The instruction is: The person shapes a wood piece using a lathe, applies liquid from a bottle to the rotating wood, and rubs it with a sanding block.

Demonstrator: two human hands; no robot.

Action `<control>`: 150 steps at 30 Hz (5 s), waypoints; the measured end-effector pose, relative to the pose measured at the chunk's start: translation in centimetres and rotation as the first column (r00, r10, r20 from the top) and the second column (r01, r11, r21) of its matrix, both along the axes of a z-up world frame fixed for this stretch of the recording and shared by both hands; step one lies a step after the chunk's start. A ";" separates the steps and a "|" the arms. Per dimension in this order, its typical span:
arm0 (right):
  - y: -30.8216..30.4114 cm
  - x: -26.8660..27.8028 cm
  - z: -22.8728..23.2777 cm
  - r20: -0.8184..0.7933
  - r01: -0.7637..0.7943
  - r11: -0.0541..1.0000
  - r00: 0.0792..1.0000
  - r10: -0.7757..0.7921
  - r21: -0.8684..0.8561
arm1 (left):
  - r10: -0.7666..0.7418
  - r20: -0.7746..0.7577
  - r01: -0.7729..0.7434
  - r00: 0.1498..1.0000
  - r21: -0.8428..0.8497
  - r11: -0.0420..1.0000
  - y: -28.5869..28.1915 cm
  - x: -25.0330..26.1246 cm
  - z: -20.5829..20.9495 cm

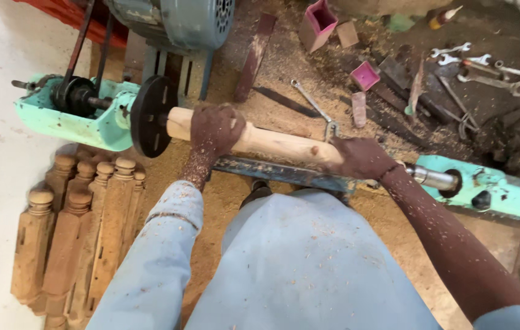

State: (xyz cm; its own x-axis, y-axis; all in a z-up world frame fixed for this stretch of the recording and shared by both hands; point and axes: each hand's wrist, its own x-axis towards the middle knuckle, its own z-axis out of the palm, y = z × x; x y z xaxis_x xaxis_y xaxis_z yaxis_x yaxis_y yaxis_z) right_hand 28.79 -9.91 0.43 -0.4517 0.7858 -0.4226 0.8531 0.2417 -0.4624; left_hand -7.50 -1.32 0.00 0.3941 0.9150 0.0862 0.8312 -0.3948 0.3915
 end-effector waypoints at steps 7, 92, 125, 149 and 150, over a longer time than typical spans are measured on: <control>-3.2 7.4 -0.8 0.120 0.161 0.971 0.983 -0.141 -0.176 | 0.166 -0.019 -0.158 0.986 0.210 0.965 -2.5 3.0 -0.8; -1.6 5.5 -0.8 0.054 0.134 0.977 0.990 -0.127 -0.167 | 0.739 0.169 -0.757 0.653 0.183 0.627 -8.5 3.8 -2.9; -1.4 5.6 -0.4 0.032 0.126 0.973 0.992 -0.122 -0.195 | 0.729 0.167 -0.747 0.664 0.189 0.637 -8.5 3.5 -3.7; -1.4 5.4 -0.7 0.051 0.137 0.968 0.990 -0.129 -0.211 | 0.727 0.167 -0.745 0.666 0.196 0.637 -8.6 3.6 -3.4; -1.3 5.5 -0.7 0.057 0.133 0.968 0.991 -0.124 -0.212 | 0.727 0.169 -0.746 0.665 0.196 0.637 -8.6 3.6 -3.4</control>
